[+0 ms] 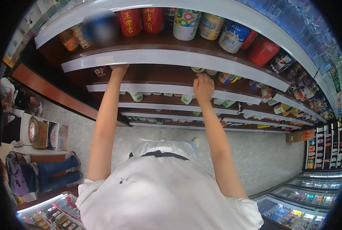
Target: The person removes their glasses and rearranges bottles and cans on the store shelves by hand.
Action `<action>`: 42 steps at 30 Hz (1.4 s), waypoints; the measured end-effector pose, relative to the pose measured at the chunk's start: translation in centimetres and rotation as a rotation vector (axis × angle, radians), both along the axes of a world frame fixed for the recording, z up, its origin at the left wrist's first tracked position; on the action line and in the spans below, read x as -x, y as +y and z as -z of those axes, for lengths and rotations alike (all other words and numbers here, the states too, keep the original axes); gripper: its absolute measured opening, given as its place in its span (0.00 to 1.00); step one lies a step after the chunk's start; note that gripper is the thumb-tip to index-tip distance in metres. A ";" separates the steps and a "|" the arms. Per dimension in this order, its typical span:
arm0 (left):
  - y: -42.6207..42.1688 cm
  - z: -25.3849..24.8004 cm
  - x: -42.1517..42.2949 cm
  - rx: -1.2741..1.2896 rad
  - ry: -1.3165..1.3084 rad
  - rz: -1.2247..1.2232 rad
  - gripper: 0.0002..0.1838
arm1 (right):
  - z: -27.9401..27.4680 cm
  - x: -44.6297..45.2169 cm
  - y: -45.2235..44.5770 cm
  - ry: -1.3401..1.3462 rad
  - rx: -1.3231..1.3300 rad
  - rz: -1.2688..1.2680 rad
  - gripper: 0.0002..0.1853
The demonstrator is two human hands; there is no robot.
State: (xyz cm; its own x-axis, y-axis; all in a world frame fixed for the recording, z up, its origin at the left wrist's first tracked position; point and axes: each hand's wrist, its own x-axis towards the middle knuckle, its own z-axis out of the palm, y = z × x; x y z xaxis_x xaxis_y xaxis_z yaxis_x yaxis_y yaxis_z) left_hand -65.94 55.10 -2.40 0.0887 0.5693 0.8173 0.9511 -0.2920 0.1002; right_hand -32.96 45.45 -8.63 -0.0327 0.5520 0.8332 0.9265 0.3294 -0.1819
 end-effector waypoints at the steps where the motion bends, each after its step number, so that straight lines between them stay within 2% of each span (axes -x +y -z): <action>1: -0.4 -0.2 0.1 0.005 0.005 0.006 0.13 | 0.1 -0.1 -0.1 -0.007 0.001 0.012 0.05; 3: -1.3 0.3 0.3 0.017 0.013 0.061 0.15 | 0.2 -0.3 0.1 -0.031 -0.008 0.017 0.05; 4: -2.0 -0.4 0.4 0.195 0.076 0.011 0.15 | 0.3 -0.4 0.1 -0.048 -0.040 0.014 0.05; 6: -1.4 -0.4 0.9 0.243 0.101 0.114 0.14 | 0.0 -0.2 -0.1 -0.021 -0.042 0.006 0.04; 7: -1.2 -0.7 1.0 0.348 0.145 0.192 0.12 | 0.1 -0.3 0.0 -0.029 -0.053 -0.005 0.04; 8: -2.4 -1.4 0.8 0.315 0.200 0.270 0.13 | 0.1 -0.3 0.0 -0.015 -0.052 -0.015 0.04; 10: -3.0 -1.0 0.0 0.520 -0.058 0.422 0.17 | 0.0 -0.2 -0.1 0.019 0.000 -0.004 0.03; 13: -5.6 -1.9 -4.0 0.564 -0.312 0.504 0.23 | -0.2 -0.1 -0.1 0.134 -0.028 -0.044 0.04; 15: -4.6 -1.1 -6.1 0.637 -0.344 0.597 0.25 | -0.4 0.4 -0.7 0.327 0.044 -0.106 0.06; 16: -4.3 -0.6 -7.1 0.712 -0.380 0.674 0.27 | -0.4 0.6 -1.1 0.331 0.043 -0.095 0.06; 20: -4.5 0.9 -11.7 0.635 -0.366 0.763 0.25 | -0.5 1.8 -3.4 0.362 0.066 -0.146 0.09; 22: -5.5 1.6 -13.4 0.532 -0.674 0.844 0.25 | -0.5 2.4 -4.4 0.339 0.034 -0.127 0.10; 23: -5.7 1.8 -13.6 0.504 -0.601 0.742 0.23 | -0.5 2.5 -5.0 0.323 0.040 -0.119 0.10; 26: -6.5 2.4 -11.8 0.467 -0.631 0.650 0.24 | -0.8 2.8 -6.6 0.335 0.058 -0.128 0.09; 28: -6.7 3.2 -9.1 0.149 -0.506 0.428 0.25 | -0.7 2.7 -7.6 0.360 0.102 -0.134 0.08; 30: -6.4 3.9 -5.7 -0.106 -0.497 0.158 0.28 | -0.3 2.6 -8.8 0.382 0.150 -0.149 0.08; 32: -6.6 3.1 -2.5 -0.193 -0.539 0.005 0.33 | 0.8 2.7 -9.9 0.434 0.289 -0.217 0.06; 33: -6.4 2.9 -1.0 -0.171 -0.555 -0.008 0.35 | 1.3 3.0 -10.5 0.433 0.299 -0.231 0.06; 35: -7.0 2.2 0.6 -0.070 -0.503 -0.077 0.40 | 2.7 3.9 -11.9 0.654 0.610 -0.388 0.06; 36: -6.3 2.5 1.6 -0.135 -0.437 -0.028 0.38 | 3.7 4.3 -12.3 0.651 0.619 -0.404 0.06; 38: -5.4 2.1 1.9 -0.154 -0.446 0.102 0.33 | 4.6 5.1 -12.8 0.639 0.847 -0.563 0.07; 42: -3.8 3.7 2.6 -0.059 -0.382 0.054 0.30 | 5.7 6.5 -13.8 0.552 0.994 -0.652 0.09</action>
